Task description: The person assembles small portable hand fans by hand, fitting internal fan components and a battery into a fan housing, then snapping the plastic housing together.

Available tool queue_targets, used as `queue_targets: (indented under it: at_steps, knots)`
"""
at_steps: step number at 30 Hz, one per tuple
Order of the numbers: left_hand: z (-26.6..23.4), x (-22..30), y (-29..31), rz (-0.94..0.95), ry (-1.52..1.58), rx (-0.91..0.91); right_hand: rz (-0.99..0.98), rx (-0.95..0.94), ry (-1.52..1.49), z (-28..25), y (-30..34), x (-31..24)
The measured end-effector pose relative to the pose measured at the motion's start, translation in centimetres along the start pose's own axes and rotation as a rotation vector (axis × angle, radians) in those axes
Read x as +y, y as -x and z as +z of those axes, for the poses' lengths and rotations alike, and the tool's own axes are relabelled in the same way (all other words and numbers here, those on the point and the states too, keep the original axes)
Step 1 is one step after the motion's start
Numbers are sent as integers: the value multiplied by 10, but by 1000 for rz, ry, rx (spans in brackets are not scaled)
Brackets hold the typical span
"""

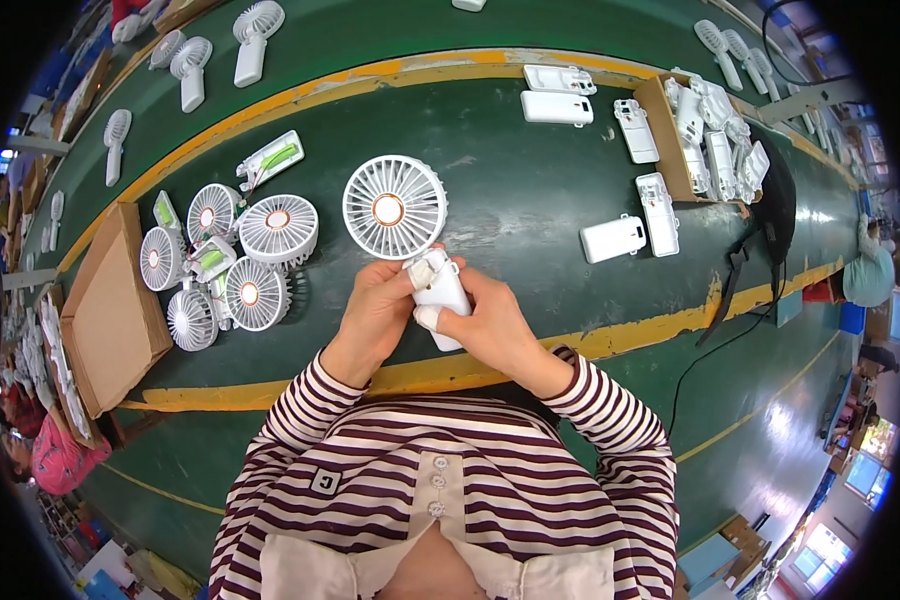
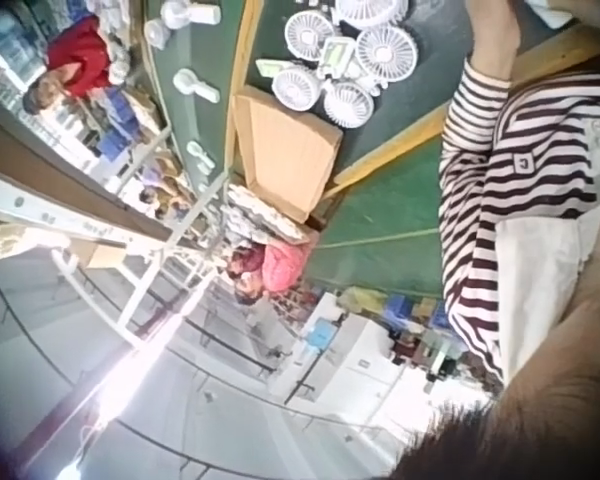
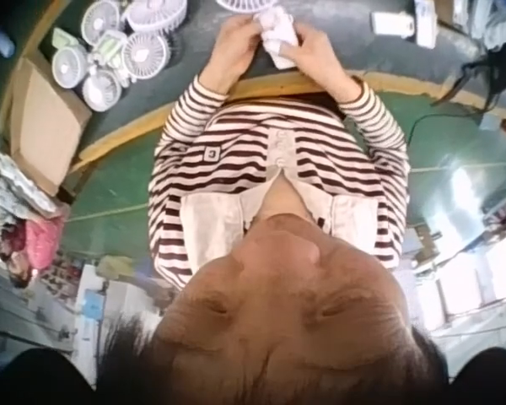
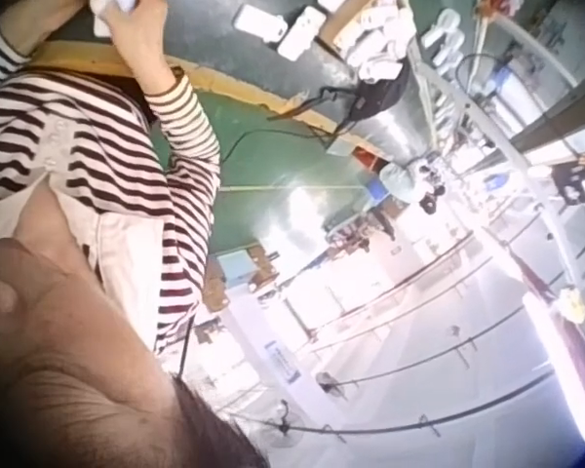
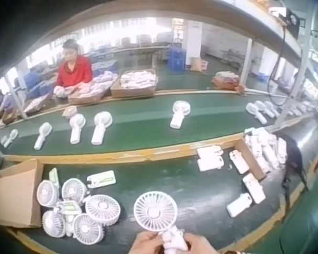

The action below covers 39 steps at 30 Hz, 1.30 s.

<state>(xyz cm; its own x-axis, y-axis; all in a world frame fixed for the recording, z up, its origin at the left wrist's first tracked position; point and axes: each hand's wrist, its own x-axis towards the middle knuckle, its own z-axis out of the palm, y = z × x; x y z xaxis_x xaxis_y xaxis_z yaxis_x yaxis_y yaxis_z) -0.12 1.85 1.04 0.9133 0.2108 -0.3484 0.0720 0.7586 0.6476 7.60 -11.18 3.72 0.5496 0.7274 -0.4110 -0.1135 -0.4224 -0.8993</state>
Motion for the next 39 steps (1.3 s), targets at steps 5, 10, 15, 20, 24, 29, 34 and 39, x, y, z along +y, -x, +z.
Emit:
queue_targets:
  at_steps: [5,10,15,20,24,29,34,39]
  knots:
    - [-1,-2,3,-12,-24,31,118,-105,-473,9,0,-1]
    - [0,-1,1,-31,-76,-7,94,-86,-479,8,-1,6]
    - [4,-2,4,32,-61,-76,93,-58,-438,6,-2,7]
    - [2,-6,6,77,-58,-92,79,-59,-412,7,-1,13]
    - [1,-8,5,100,-91,-85,60,-47,-399,7,-1,12]
    - [0,-9,-4,100,-117,-50,108,-53,-448,1,-10,4]
    - [2,3,-15,85,-134,28,53,-72,-411,-14,-26,-4]
    - [-20,-15,-6,200,-273,66,-102,79,-219,-41,-89,-38]
